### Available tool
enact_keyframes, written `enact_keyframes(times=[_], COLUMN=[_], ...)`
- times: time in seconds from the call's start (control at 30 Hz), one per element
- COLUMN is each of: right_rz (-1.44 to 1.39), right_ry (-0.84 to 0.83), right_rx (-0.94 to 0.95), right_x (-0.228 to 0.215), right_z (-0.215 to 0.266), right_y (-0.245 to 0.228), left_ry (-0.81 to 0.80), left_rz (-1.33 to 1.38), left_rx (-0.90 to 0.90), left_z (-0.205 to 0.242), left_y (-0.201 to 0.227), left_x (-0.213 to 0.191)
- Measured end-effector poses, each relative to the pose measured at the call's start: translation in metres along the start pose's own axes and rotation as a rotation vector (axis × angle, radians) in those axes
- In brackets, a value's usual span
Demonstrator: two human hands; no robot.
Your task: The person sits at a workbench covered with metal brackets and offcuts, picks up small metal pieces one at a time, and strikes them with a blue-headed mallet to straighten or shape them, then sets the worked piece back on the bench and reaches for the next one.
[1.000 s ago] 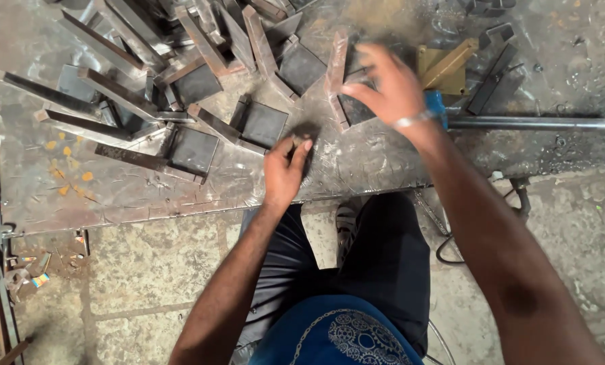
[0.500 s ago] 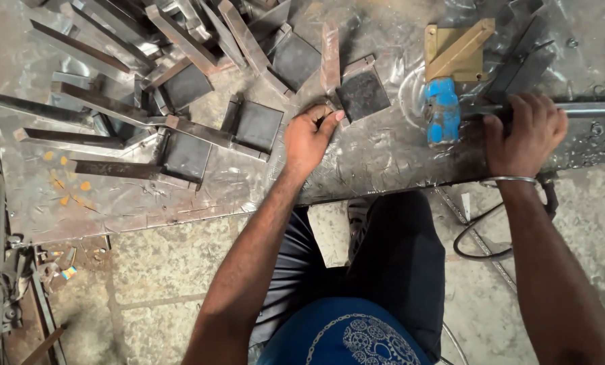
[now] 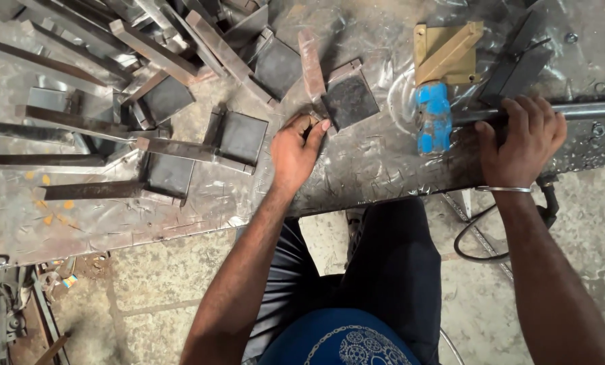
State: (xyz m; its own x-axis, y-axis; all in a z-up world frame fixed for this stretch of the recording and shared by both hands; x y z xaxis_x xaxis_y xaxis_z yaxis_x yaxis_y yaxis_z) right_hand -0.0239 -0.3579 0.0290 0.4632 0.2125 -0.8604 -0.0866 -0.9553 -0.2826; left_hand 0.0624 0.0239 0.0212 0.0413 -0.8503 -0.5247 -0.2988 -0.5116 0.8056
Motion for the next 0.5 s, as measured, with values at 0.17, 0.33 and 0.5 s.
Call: enact_keyframes(times=[0.17,0.33,0.5], right_rz=[-0.004,-0.002,0.057], right_ry=[0.005,0.007,0.008], right_rx=[-0.01,-0.026,-0.04], right_x=[0.002,0.001,0.015], right_z=[0.0,0.0,0.004], right_y=[0.002,-0.002,0.017], left_ry=[-0.007,0.001,-0.028], left_rz=[0.012,0.015,0.013], left_rx=[-0.023,-0.017,-0.037], left_z=[-0.001,0.001,0.0], left_y=[-0.003,-0.005,-0.005], left_x=[0.002,0.0,0.002])
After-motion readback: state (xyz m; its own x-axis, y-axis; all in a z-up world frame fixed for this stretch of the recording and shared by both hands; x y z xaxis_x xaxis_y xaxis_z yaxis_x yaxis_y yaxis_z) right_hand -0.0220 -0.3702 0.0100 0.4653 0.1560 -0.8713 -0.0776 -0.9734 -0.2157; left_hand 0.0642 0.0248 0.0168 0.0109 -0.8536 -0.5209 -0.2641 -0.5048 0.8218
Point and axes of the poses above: each hand's wrist, its own z-axis away from the middle knuckle, its own x-axis out of the palm, y = z × x, the point moved 9 cm from there along -z, towards the middle knuckle, and after that the axes turned 8 degrees about x, right-handed, at the moved point
